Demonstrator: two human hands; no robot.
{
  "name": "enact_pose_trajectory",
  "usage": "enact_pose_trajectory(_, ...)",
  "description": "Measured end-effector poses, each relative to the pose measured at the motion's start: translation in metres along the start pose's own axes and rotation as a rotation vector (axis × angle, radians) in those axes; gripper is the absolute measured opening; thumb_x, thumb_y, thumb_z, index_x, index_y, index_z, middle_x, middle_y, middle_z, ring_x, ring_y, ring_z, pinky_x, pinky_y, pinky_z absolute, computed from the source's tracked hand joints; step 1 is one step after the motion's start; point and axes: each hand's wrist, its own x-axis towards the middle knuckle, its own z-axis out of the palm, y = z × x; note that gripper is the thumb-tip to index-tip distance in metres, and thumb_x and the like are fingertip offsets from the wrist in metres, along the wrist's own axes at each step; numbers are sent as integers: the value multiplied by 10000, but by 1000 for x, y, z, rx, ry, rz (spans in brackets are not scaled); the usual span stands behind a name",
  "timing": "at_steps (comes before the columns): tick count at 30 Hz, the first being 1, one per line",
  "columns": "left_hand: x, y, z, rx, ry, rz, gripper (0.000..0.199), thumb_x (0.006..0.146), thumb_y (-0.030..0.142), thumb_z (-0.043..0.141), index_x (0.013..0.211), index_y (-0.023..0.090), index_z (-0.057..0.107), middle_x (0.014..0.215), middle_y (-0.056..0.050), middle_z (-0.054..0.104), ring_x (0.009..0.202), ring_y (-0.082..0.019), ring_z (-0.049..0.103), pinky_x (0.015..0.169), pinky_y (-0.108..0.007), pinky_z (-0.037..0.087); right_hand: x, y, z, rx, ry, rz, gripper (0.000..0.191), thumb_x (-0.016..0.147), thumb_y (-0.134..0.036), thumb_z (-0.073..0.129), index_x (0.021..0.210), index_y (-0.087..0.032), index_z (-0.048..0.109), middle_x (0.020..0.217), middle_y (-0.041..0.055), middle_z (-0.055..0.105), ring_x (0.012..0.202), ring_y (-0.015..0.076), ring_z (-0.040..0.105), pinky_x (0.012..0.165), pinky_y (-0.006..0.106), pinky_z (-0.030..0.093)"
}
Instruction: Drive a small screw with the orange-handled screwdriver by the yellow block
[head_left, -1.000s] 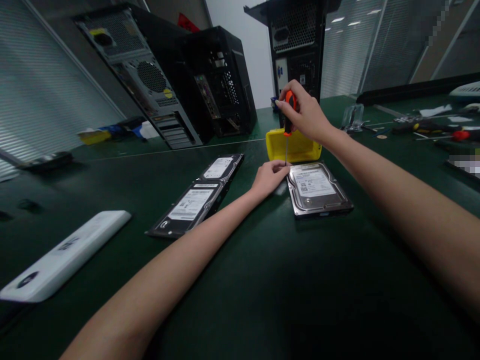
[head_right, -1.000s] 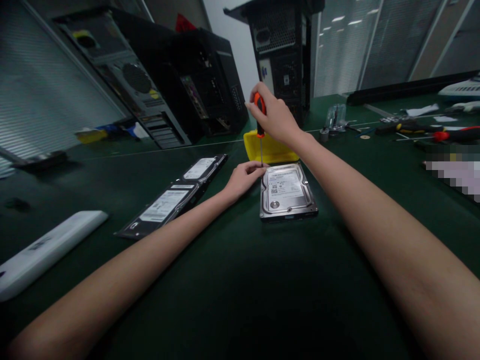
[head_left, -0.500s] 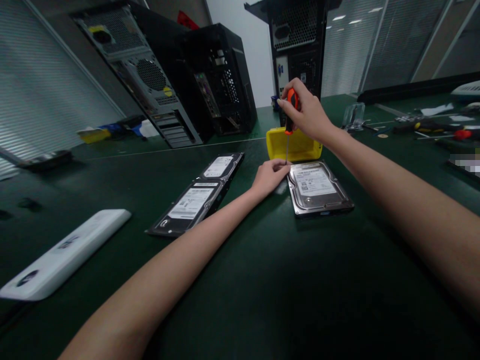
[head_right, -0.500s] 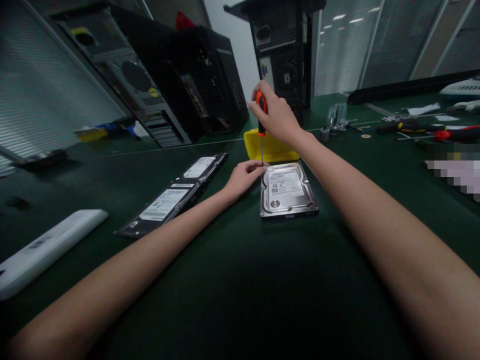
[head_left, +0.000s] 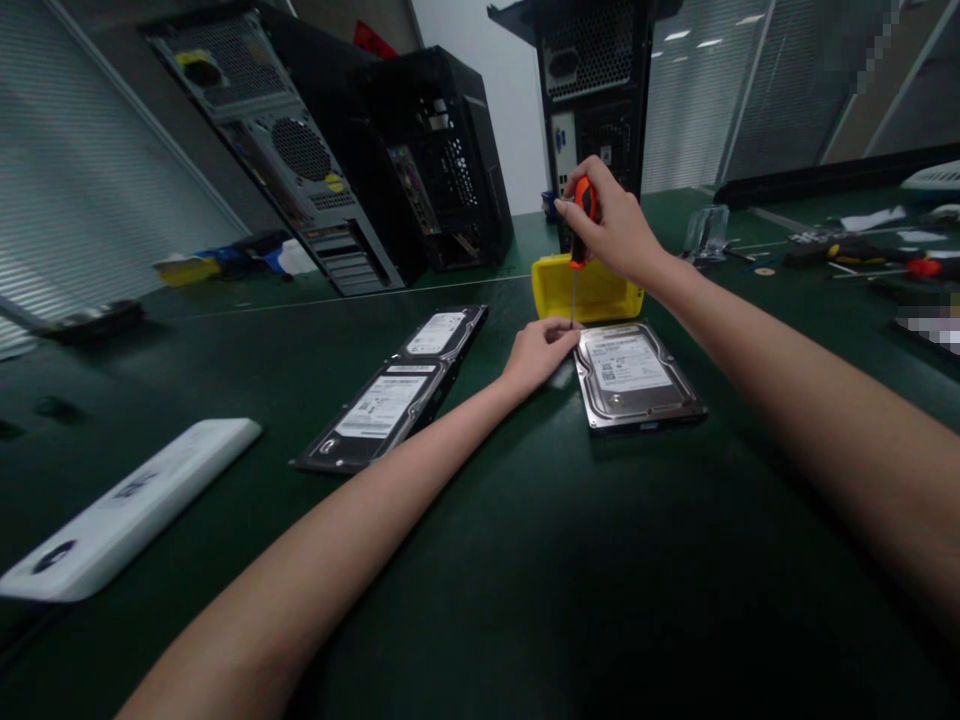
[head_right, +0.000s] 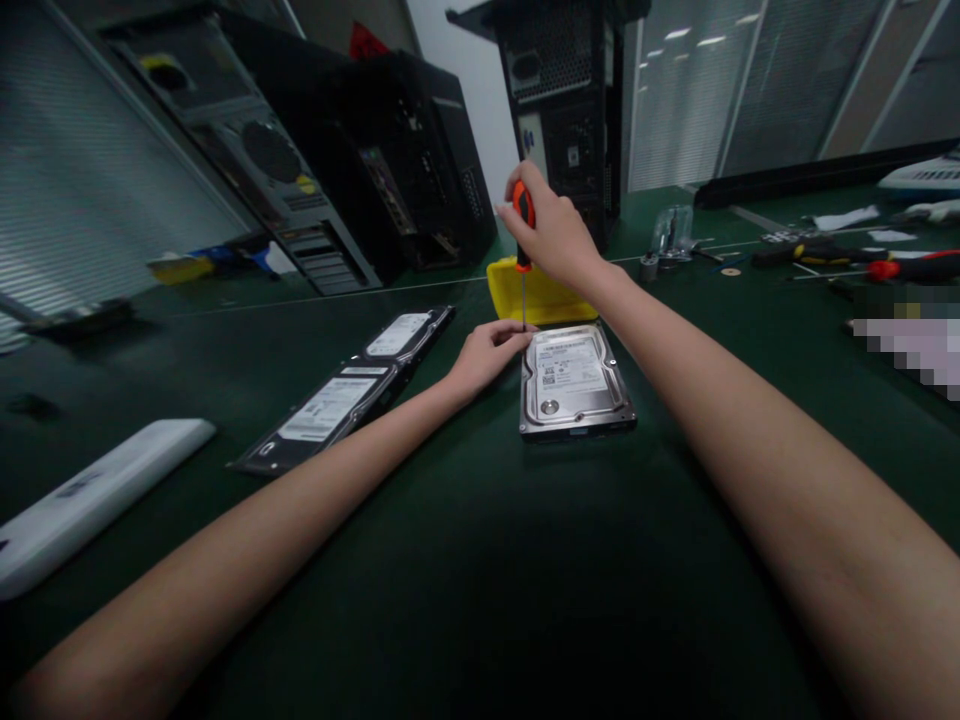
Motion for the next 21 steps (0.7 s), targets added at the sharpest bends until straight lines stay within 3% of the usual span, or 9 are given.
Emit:
enact_pose_trajectory(11,-1,3,0,10,2,-9,318,780,349,498,964,152,667,940,-70,702,866,-169,636,800,-274,456,0,0,-1,-12,4,13,253,857,-471,424,971,-246,422,853,42,549,869,228,565,856,392,413)
enact_pose_trajectory(21,-1,1,0,-3,6,0,312,772,348,505,945,148,670,951,-77,701,875,-168,635,808,-271,454,0,0,-2,-35,0,-7,395,832,-618,358,957,-252,437,832,39,566,803,186,531,812,348,411)
